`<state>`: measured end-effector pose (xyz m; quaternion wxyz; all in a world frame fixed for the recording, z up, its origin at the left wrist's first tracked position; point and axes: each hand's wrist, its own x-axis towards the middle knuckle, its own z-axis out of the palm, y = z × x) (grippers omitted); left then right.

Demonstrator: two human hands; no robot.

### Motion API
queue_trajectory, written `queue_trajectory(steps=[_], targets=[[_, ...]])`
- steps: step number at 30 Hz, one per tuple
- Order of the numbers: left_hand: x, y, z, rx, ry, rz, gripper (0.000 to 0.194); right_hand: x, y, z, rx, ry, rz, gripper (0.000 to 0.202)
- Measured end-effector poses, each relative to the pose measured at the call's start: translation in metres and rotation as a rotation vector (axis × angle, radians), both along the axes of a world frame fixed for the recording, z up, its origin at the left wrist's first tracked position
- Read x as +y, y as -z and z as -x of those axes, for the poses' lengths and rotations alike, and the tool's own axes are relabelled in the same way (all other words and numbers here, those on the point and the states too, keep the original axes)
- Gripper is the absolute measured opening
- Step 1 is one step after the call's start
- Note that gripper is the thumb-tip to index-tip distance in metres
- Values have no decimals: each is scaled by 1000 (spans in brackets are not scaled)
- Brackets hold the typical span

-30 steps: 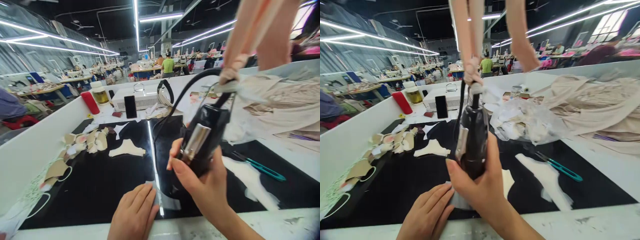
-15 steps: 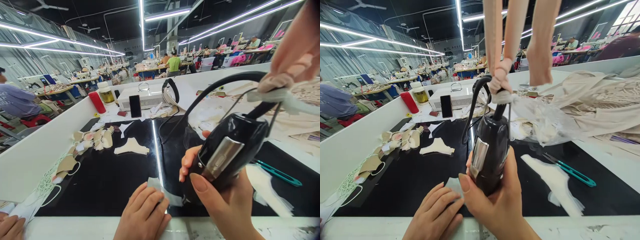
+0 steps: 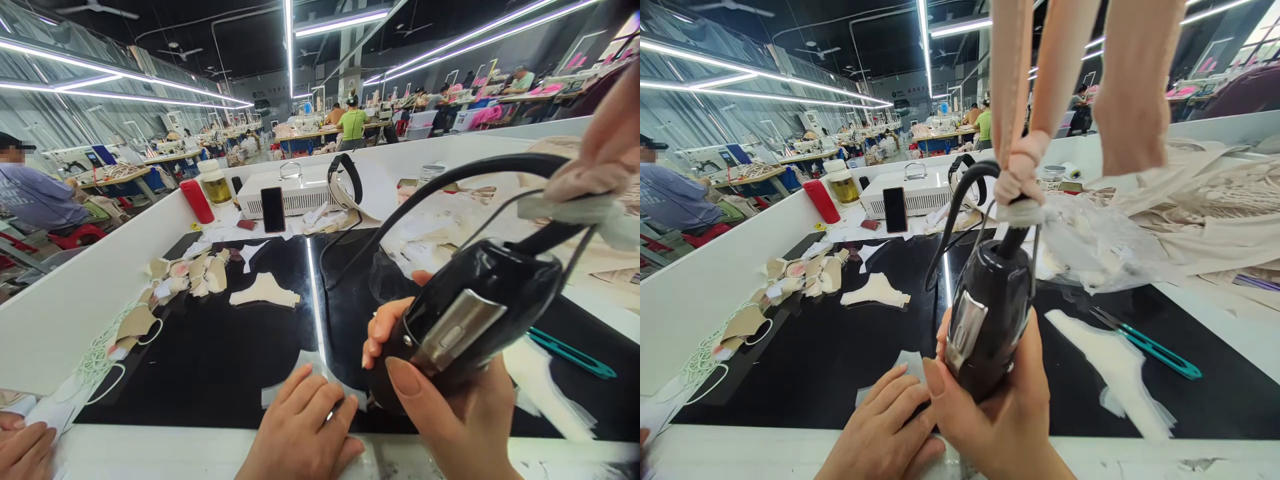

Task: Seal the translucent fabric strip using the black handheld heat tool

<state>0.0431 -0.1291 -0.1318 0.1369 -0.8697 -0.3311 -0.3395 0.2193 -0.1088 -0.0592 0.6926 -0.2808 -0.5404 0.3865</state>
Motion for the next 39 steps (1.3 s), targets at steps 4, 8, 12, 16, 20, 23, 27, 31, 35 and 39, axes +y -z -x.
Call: queue_trajectory(steps=[4,8,12,16,20,23,27,31,35,39], targets=[[0,1,0,6,4,-4,40,-1,0,0,-5,-26,-3,36],[-2,2,-1,10,-6,2,38,-1,0,-3,-24,-30,-6,37],[-3,2,0,14,-6,3,37,1,-1,-4,-21,5,-24,35],[-4,1,1,4,1,5,35,5,-2,-3,6,35,-37,31],[-5,0,0,7,5,17,34,4,-2,-2,-24,30,-30,35],[-6,0,-2,6,4,20,34,4,-1,-2,-55,38,-32,32],[-6,0,-1,5,-2,19,32,4,-1,-2,-52,58,-40,31],[-6,1,0,26,-4,26,30,5,-5,-1,-32,71,-36,33],[-6,3,-1,24,0,26,29,5,-10,5,21,92,-26,33],[-5,2,-2,10,8,11,31,2,-9,7,-11,81,12,33]])
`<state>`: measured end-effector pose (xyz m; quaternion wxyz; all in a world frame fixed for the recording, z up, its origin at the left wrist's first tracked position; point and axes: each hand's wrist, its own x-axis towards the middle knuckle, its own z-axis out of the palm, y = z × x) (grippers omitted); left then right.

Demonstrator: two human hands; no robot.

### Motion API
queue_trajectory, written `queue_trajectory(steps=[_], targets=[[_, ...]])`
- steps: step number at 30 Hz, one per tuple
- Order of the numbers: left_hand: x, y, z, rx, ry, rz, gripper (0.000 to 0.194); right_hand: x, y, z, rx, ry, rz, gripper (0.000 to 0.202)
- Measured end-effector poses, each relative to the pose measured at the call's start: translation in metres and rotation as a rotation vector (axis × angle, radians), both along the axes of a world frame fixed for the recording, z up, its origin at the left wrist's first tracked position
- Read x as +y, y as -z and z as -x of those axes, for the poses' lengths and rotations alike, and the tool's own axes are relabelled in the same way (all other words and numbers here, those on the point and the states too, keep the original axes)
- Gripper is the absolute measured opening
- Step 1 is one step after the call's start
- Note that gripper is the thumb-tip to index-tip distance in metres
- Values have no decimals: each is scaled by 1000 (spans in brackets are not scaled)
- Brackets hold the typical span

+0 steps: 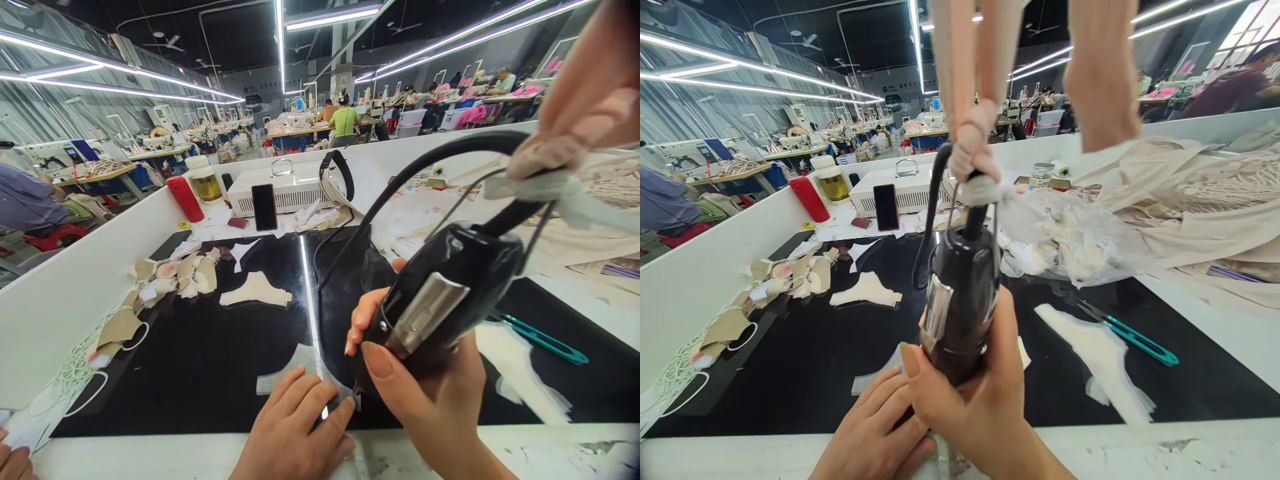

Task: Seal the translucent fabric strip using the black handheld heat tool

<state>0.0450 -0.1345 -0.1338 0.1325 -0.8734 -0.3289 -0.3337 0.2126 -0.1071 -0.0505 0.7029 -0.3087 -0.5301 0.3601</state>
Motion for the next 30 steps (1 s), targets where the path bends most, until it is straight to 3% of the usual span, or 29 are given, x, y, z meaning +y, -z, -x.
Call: queue_trajectory(steps=[8,24,30], targets=[[3,-6,4,45,21,13,35,1,0,0,-6,5,-8,33],[4,-1,7,47,18,38,30,1,2,-1,-24,56,-16,32],[3,-1,5,30,16,41,30,0,9,-3,-56,67,-3,31]])
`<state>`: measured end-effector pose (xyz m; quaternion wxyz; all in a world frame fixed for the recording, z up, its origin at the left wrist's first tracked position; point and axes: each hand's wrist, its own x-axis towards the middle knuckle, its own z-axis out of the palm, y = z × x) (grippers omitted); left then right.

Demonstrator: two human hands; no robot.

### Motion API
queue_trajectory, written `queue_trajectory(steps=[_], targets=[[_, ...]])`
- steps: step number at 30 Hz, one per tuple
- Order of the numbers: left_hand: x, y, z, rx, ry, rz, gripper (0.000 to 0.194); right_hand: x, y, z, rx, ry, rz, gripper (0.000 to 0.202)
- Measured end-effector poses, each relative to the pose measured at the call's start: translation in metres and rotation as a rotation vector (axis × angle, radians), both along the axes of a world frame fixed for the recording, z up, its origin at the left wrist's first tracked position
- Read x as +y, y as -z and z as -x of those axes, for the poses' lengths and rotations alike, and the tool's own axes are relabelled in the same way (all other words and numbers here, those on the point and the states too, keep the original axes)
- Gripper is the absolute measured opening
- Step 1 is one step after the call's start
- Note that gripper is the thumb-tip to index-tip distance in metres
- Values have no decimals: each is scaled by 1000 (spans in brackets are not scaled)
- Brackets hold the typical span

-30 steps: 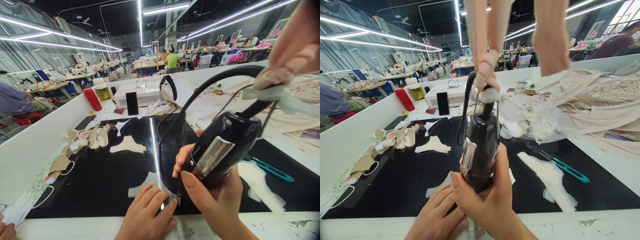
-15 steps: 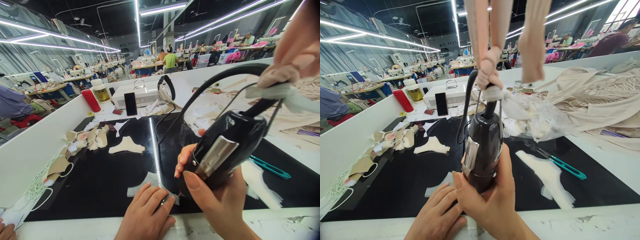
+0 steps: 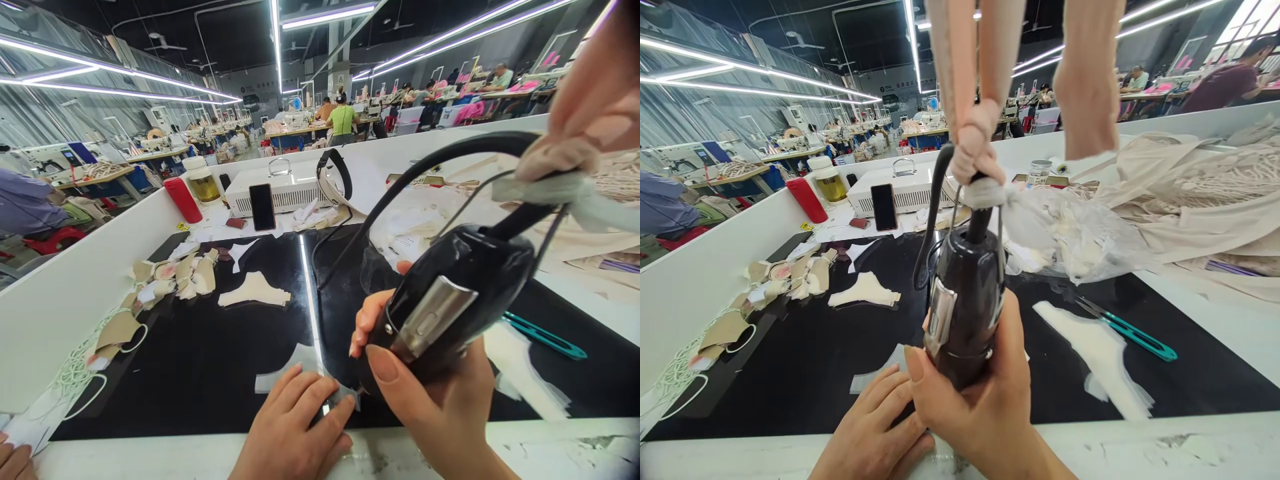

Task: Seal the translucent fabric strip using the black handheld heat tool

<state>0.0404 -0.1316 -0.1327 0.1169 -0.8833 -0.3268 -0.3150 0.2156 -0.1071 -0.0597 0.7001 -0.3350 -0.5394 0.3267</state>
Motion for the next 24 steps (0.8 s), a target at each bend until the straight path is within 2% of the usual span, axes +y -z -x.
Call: queue_trajectory(steps=[5,10,14,20,22,24], targets=[[-1,2,0,-12,1,25,28,0,-1,0,-19,37,3,26],[-2,3,1,-8,-9,26,27,-4,-1,-4,68,-80,-25,36],[-3,5,1,-14,-15,45,28,-9,3,-6,51,-133,-29,40],[-4,4,-5,-29,-1,3,29,-13,1,-4,65,-42,24,27],[-5,1,-4,-47,2,-16,29,-12,4,-9,39,-83,12,34],[-8,-4,3,-58,-32,3,29,-6,12,-17,58,-71,-5,55]])
